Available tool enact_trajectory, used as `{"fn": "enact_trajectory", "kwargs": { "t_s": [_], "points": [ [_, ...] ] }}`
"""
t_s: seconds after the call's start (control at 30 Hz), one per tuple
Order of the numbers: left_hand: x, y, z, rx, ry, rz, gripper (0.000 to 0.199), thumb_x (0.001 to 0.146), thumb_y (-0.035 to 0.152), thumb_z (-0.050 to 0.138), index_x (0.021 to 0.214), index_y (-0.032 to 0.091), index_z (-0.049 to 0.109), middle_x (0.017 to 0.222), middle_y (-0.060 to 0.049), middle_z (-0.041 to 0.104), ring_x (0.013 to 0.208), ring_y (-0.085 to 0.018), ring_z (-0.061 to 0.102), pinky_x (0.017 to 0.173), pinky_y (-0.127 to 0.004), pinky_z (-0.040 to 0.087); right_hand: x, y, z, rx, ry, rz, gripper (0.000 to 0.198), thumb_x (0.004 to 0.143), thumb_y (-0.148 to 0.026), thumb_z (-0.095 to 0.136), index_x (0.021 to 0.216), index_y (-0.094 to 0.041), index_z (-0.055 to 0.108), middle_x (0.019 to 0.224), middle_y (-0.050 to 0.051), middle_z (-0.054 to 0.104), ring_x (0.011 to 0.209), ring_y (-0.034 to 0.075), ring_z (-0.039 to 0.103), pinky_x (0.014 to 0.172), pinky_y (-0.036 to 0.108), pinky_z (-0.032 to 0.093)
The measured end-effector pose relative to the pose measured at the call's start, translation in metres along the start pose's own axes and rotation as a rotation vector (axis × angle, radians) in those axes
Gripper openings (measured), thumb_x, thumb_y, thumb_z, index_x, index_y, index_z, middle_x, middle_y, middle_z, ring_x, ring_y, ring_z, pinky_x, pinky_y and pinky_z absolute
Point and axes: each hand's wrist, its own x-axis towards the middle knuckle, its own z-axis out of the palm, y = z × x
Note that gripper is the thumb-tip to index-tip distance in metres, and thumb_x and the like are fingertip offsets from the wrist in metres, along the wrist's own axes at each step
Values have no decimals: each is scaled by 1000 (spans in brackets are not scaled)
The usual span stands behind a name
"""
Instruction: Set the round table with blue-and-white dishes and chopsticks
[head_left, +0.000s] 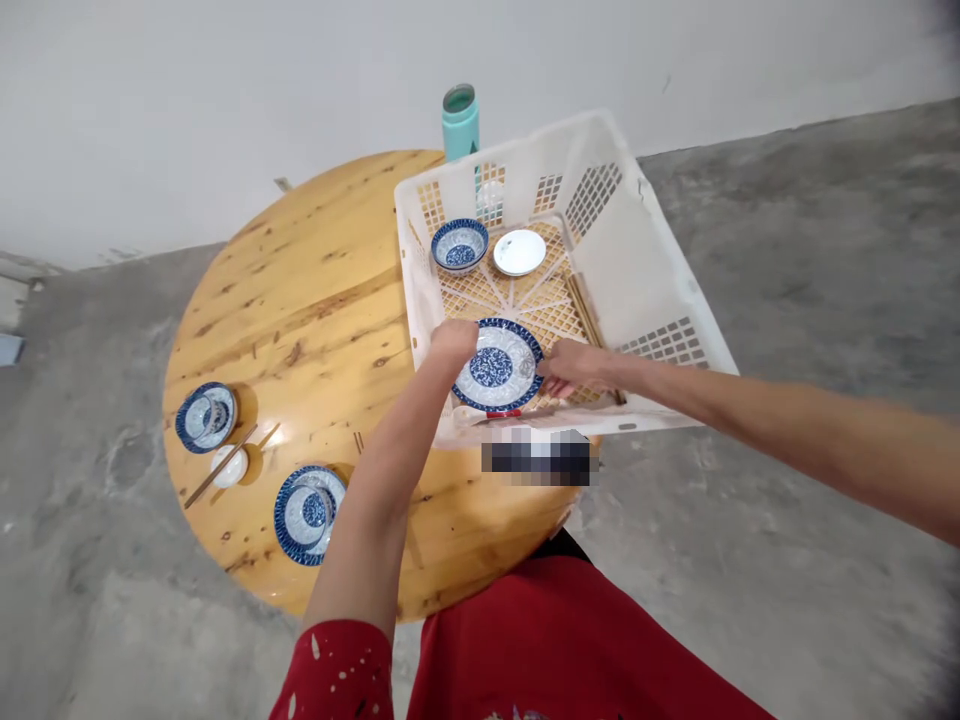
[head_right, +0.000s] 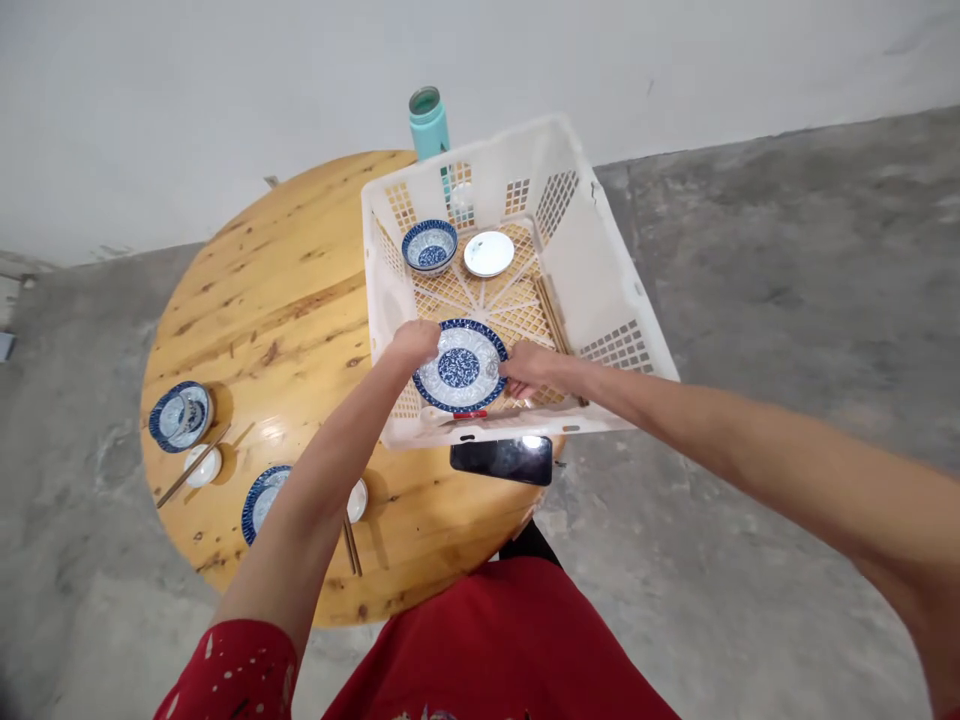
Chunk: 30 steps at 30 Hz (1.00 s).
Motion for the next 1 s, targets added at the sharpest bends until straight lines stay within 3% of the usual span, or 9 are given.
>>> {"fn": "enact_trajectory", "kwargs": {
  "t_s": [0.2,0.57,0.8,1.0],
  "points": [
    [8,5,-1,47,-10,-37,35,90,5,56,120,11,73,114,-19,75,116,-27,69,99,-34,54,10,10,6,264,-22,9,12,88,-10,66,76,-11,65,64,9,70,61,17,69,62,24,61],
    [-5,13,4,16,86,-172,45,97,0,33,124,6,69,125,-23,65,115,-27,67,96,-34,54,23,18,17,288,56,48,7,86,-12,67,81,-10,64,56,6,62,51,17,61,46,23,51],
    [-11,15,5,-21,124,-205,45,96,-1,33,122,6,69,123,-22,66,115,-26,67,96,-34,54,18,15,18,263,82,-13,7,83,-8,69,80,-13,64,57,5,64,47,16,60,42,24,49],
    [-15,15,0,-46,120,-198,37,95,6,45,124,8,68,121,-23,68,120,-28,65,102,-39,51,20,15,16,287,118,-5,13,77,-5,74,83,-12,65,57,2,63,51,16,63,45,22,53]
  ]
}}
